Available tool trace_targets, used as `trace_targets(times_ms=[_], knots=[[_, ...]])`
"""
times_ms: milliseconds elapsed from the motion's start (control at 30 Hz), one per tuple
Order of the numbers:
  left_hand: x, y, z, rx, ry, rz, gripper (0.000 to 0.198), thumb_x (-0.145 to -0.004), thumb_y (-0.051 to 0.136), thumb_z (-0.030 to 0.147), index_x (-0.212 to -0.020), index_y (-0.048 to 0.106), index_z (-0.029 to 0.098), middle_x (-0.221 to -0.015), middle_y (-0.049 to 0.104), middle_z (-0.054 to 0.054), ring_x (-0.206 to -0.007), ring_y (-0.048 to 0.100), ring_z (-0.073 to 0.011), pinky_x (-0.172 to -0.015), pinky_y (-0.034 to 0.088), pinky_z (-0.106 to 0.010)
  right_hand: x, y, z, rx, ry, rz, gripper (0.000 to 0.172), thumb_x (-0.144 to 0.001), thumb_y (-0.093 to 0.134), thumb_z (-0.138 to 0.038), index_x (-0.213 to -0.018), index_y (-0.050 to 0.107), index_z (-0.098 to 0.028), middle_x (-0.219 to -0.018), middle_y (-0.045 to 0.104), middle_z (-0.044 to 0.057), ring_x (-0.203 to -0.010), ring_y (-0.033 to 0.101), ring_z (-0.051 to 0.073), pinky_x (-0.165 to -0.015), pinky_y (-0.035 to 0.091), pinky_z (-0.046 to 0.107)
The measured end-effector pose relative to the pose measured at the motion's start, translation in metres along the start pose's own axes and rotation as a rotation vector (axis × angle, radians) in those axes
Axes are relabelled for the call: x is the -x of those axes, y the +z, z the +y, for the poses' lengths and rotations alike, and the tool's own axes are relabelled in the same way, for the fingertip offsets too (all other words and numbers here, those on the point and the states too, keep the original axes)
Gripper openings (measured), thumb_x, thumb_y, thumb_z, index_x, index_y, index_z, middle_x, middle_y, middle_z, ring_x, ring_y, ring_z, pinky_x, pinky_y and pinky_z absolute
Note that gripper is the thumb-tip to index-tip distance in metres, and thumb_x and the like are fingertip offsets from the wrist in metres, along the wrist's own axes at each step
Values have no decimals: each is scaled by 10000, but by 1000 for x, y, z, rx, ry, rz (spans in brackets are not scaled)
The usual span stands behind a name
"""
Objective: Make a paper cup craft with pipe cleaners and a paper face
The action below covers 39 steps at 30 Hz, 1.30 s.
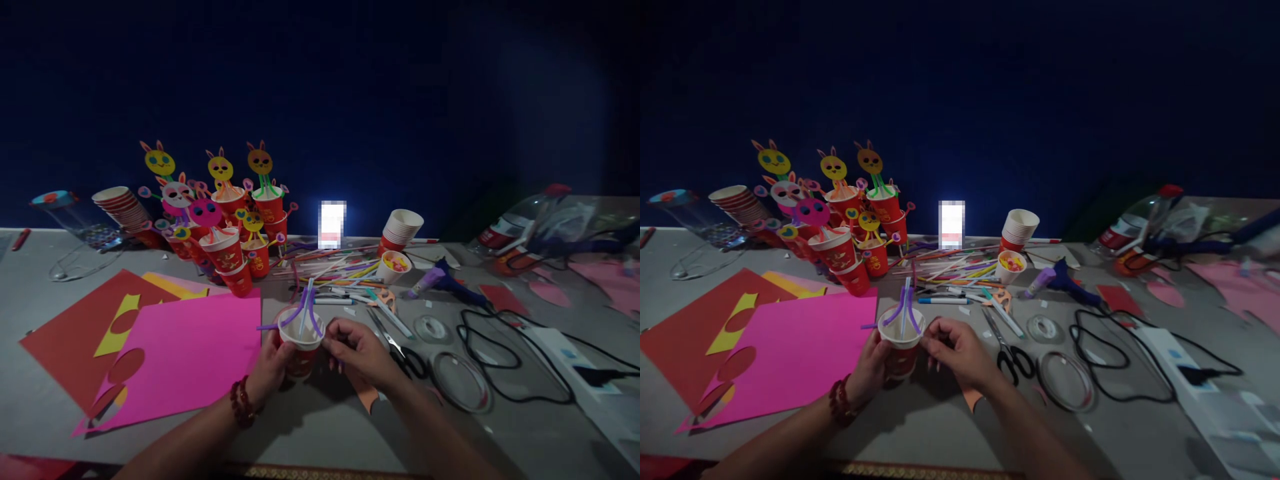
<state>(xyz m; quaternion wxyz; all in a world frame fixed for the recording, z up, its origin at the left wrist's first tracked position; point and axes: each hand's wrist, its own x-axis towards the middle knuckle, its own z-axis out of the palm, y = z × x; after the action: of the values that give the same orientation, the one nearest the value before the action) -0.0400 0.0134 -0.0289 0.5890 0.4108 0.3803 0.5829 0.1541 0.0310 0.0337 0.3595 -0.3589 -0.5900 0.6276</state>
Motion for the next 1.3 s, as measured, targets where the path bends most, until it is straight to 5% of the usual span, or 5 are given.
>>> trace_targets(times_ms=[267, 400, 667, 967, 1300], knots=[[0, 11, 16, -131, -5, -194, 689, -743, 727, 583, -1274, 586, 167, -1147, 688, -110, -1139, 594, -291, -1000, 454, -380, 2, -10, -12, 237, -292, 262, 269, -876, 635, -447, -990, 666, -206, -1009, 635, 65, -884, 597, 198, -790, 499, 305], [3, 19, 22, -216, -10, -338, 708, -782, 672, 615, -1311, 550, 161, -1188, 656, -126, -1116, 592, -294, -990, 454, -400, 1, -3, -11, 297, -260, 291, 228, -868, 655, -422, -892, 720, -205, -921, 667, 51, -886, 612, 205, -803, 499, 298], [7, 21, 21, -297, 38, -358, 744, -774, 697, 596, -1365, 491, 193, -1311, 579, -135, -1179, 552, -300, -1023, 428, -407, 2, 2, -12, 327, -233, 364, 242, -880, 649, -385, -754, 732, -196, -764, 643, 24, -740, 605, 176, -642, 495, 248], [4, 16, 17, -183, -18, -313, 700, -802, 647, 615, -1323, 540, 160, -1218, 643, -125, -1220, 529, -298, -1084, 375, -406, 2, 1, 0, 268, -233, 254, 273, -900, 615, -406, -1108, 653, -233, -1192, 609, 76, -1064, 588, 232, -881, 500, 328], [4, 9, 13, -183, 43, -180, 707, -781, 673, 610, -1315, 554, 162, -1178, 670, -123, -1178, 561, -303, -1066, 403, -415, 4, 0, -6, 155, -174, 79, 573, -827, 671, -529, -1297, 516, -241, -1295, 561, 111, -1182, 551, 271, -935, 497, 375]])
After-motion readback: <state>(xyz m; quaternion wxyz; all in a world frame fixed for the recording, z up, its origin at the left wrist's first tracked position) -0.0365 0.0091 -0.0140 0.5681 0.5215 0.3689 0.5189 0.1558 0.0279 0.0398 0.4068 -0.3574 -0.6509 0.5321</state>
